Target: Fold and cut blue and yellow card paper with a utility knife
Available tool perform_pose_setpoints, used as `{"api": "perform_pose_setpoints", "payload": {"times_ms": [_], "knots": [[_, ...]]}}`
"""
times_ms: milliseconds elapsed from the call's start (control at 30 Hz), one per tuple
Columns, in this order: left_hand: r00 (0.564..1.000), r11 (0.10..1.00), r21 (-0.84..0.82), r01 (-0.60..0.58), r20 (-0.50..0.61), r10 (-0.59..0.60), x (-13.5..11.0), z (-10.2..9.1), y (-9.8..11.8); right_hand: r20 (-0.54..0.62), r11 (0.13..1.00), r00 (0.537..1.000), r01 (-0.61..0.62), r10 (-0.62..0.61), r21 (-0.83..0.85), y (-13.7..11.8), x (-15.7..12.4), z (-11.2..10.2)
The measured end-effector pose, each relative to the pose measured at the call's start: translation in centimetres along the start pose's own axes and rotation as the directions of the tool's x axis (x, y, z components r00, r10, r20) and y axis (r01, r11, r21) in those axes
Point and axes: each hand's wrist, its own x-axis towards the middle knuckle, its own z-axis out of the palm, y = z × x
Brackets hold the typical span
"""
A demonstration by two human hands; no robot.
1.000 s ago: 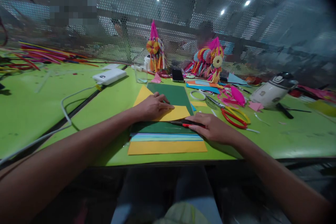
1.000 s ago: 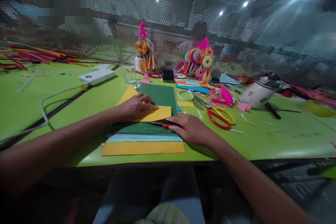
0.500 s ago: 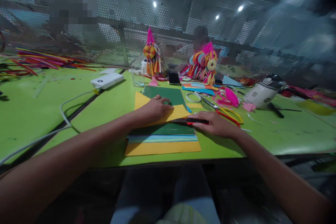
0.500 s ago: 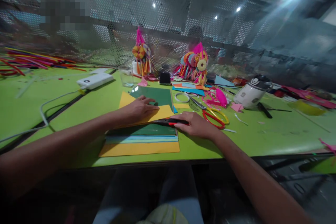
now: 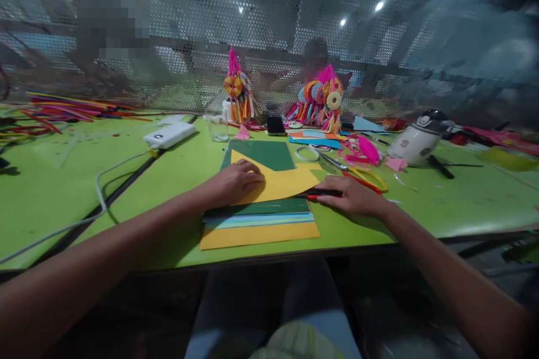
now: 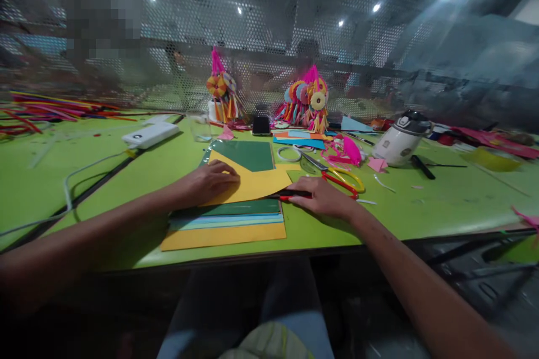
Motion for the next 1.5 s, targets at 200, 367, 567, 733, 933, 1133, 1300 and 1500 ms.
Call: {"api": "perform_pose_setpoints", "payload": {"times_ms": [200, 367, 567, 733, 933, 1133, 1300, 1500], "knots": [[1.000, 1.000, -0.024, -0.016, -0.023, 0.015, -0.5, 0.5, -0.5, -0.015, 1.000, 1.000, 0.005, -0.005, 0.003, -1.0, -0.2, 0.0], [1.000, 0.999, -0.036, -0.013, -0.023, 0.012, -0.4, 0.4, -0.4, -0.012, 1.000, 1.000, 0.009, -0.010, -0.027, -1.5, 0.5, 0.4], [1.000, 0.999, -0.035, -0.014, -0.017, 0.014, -0.4, 0.2, -0.3, -0.019, 1.000, 1.000, -0.002, 0.002, -0.006, -1.5, 0.9, 1.1], [1.000, 0.999, -0.036, -0.001, -0.005, 0.000, -0.4, 0.1, -0.1, -0.007, 1.000, 1.000, -0.002, 0.002, 0.017, -1.7, -0.1, 1.1], [1.000, 0.998, -0.058, -0.009, -0.028, 0.007, -0.4, 0.4, -0.7, -0.001, 1.000, 1.000, -0.005, 0.005, -0.017, -2.3, 0.3, 1.0], [0.999, 0.989, -0.147, -0.017, -0.043, 0.011, -0.4, 0.7, -1.5, -0.027, 0.999, 1.000, -0.014, 0.013, -0.035, -2.1, 0.9, 1.8], [0.999, 0.990, -0.144, -0.011, -0.052, 0.004, -0.3, 0.9, -1.5, -0.025, 0.999, 1.000, -0.010, 0.009, -0.050, -2.5, 1.6, 2.1], [0.999, 0.988, -0.148, 0.030, -0.031, -0.035, -0.4, 0.9, -1.6, -0.032, 0.998, 0.999, -0.001, 0.000, -0.059, -2.5, 1.9, 2.3]]}}
